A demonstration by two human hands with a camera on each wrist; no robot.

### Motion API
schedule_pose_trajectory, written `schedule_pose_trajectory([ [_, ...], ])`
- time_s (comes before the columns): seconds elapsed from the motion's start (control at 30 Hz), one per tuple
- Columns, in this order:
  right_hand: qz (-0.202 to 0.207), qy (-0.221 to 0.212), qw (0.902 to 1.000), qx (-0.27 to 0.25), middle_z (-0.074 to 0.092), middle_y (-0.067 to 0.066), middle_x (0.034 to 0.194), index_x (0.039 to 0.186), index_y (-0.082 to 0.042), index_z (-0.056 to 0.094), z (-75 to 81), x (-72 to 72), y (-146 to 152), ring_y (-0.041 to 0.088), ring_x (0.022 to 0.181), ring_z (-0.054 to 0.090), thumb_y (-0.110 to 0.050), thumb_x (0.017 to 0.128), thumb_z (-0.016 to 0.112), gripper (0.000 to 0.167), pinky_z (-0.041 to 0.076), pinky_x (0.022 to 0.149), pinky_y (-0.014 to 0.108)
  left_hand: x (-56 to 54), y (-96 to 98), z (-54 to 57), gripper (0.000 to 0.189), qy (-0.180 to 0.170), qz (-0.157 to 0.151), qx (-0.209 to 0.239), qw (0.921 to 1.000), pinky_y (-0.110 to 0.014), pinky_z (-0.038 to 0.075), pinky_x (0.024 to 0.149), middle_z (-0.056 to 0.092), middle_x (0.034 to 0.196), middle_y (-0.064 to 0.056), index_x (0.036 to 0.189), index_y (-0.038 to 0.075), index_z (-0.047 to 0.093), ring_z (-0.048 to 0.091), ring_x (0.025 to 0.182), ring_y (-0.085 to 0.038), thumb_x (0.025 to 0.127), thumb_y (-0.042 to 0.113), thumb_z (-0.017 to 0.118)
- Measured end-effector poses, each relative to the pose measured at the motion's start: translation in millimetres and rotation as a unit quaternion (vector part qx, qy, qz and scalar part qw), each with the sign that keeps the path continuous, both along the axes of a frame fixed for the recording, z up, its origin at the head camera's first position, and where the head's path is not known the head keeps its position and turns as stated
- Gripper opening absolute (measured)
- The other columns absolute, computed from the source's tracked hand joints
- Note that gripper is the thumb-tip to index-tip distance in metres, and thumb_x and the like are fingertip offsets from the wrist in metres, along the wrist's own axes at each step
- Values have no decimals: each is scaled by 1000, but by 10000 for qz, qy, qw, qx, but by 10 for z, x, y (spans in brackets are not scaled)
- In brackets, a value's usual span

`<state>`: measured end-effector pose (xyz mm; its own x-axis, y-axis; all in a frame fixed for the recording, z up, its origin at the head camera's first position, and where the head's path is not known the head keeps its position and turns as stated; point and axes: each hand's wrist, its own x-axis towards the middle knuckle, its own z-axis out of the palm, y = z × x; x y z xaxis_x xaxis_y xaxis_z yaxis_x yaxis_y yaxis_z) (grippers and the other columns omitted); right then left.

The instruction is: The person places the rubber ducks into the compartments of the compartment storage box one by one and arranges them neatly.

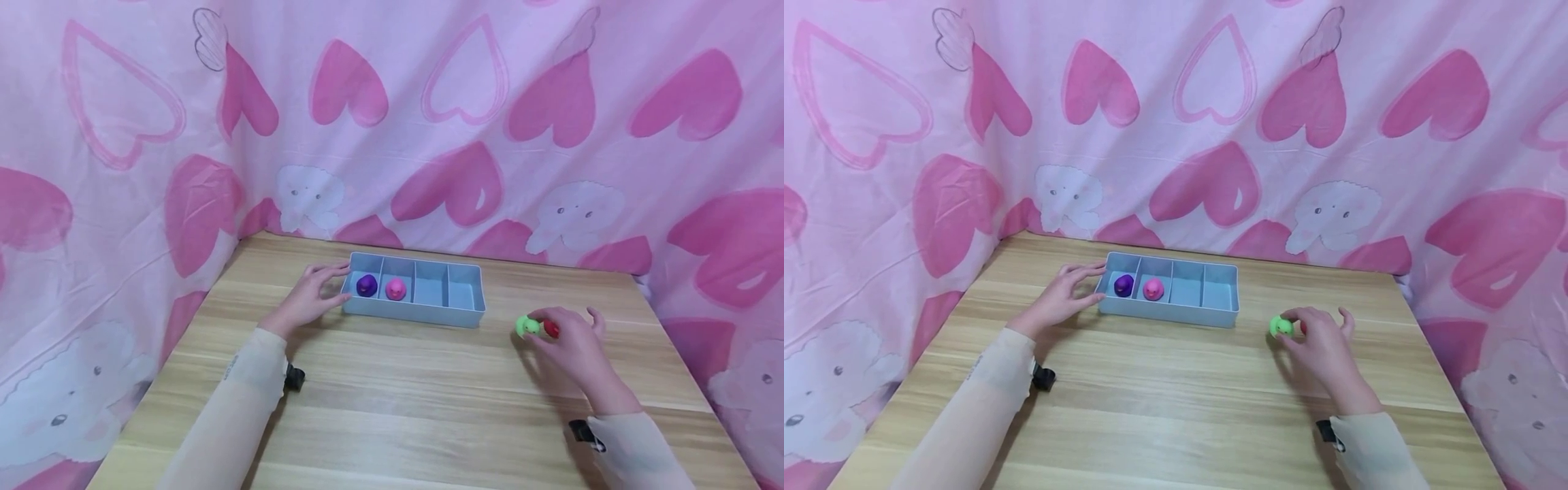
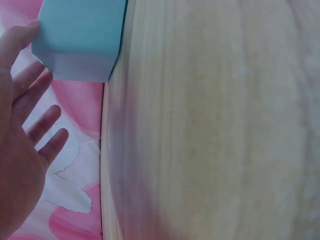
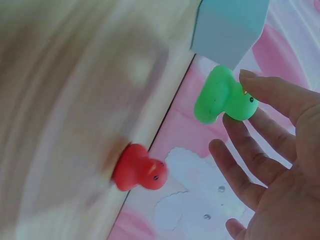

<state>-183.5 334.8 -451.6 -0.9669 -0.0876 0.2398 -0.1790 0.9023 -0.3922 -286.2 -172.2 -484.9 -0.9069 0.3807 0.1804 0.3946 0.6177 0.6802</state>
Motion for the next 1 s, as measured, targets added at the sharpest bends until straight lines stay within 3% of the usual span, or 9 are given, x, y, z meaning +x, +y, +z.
schedule_pose_trajectory([
  [0.57,387,417,9981,-252,77,12,108,111,-10,74,93,-219,-251,37,107,67,-16,81,88,34,9,113,74,-10,4,-16,61,-75,15,23,10000,-67,37,114,43,163,-8,150,13,54,33,144,-35,96,33,75],
  [1.0,627,523,9964,-217,77,13,109,110,-8,74,197,-356,-500,38,109,67,-15,81,88,33,12,114,74,-25,-1,-44,62,33,-13,86,10000,-63,37,115,46,162,0,148,12,57,35,142,-32,94,37,76],
])
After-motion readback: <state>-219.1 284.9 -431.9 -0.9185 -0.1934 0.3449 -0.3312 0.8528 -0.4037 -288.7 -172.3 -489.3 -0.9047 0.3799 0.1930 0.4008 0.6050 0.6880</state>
